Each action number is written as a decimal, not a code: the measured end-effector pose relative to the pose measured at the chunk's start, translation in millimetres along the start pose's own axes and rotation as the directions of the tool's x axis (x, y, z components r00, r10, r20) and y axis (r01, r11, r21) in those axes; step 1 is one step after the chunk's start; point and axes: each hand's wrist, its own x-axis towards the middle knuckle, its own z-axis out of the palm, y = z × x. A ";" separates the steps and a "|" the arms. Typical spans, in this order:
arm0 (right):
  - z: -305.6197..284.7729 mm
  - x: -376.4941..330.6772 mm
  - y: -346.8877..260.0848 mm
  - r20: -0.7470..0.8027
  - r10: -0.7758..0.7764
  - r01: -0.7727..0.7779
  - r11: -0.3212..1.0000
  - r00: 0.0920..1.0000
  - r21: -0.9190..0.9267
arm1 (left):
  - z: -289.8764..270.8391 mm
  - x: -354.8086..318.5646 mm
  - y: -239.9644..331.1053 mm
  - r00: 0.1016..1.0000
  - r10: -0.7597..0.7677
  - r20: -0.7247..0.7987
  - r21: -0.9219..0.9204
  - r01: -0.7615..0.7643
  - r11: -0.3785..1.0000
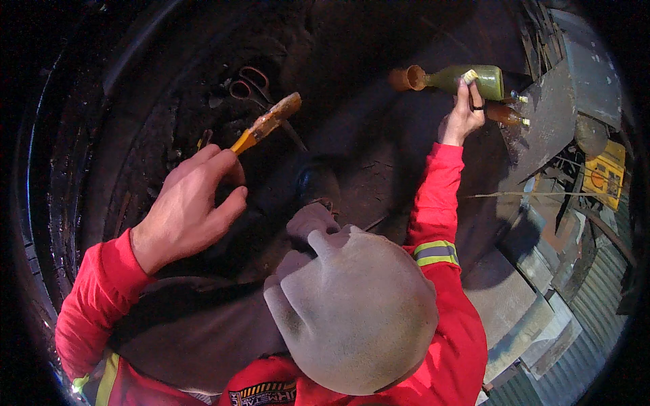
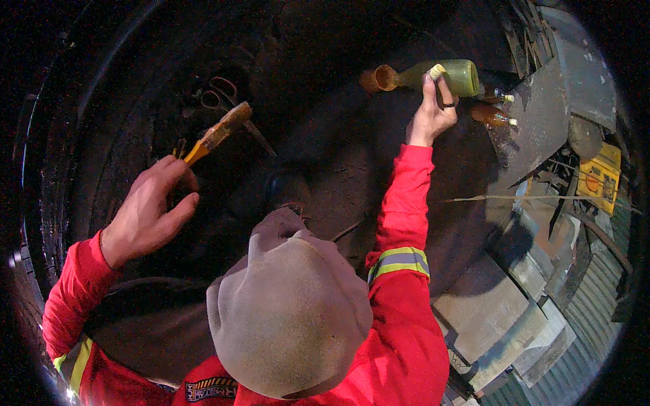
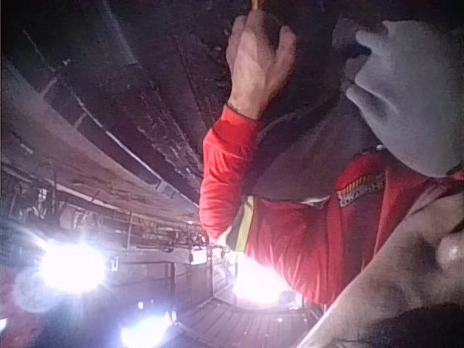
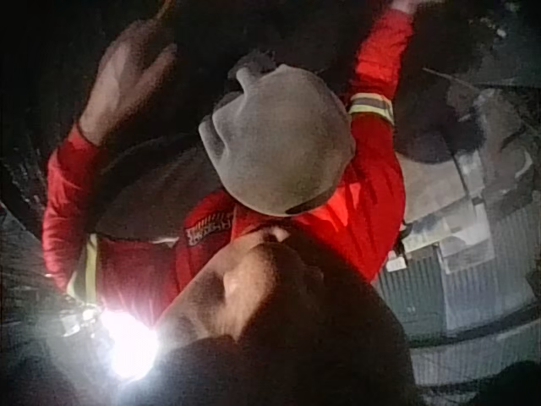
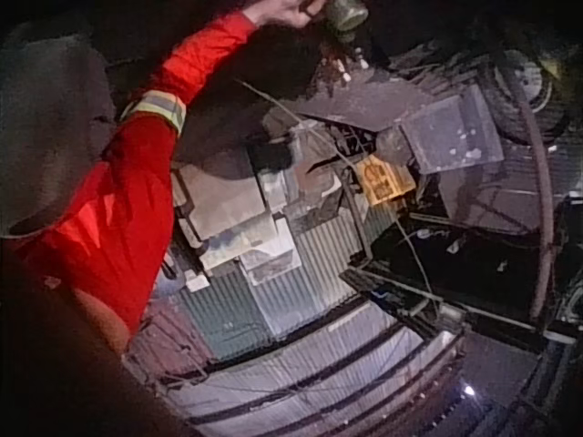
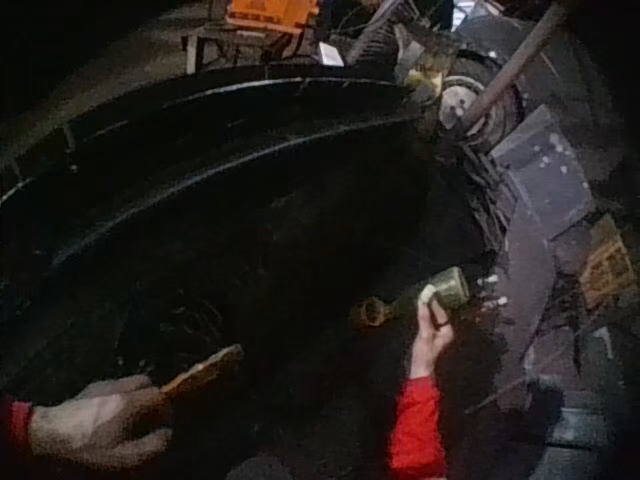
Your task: The person applies a yellowish liquid coating to a large, dark, curved metal surface using a brush. They hold a small cup in one hand and the brush in the other, repeatedly dipping the brush into the cup to reload the liquid. At one point, they pour more liquid from a green bottle into the cup to replenish the supply before continuing to paint the surface.
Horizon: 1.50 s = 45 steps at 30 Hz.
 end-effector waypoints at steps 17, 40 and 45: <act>4.0 -2.9 1.3 0.018 0.041 -0.041 0.999 0.999 -0.003 | 1.6 1.6 -3.0 1.000 0.022 -0.012 -0.010 -0.022 1.000; 22.7 -8.5 13.2 -0.015 0.049 -0.049 0.999 0.999 0.021 | -1.2 7.6 -7.6 1.000 0.008 0.027 -0.036 -0.007 0.999; 22.9 -10.9 15.8 -0.050 0.090 -0.086 0.994 0.995 0.068 | -0.3 7.3 -6.5 1.000 0.010 0.017 -0.023 -0.010 1.000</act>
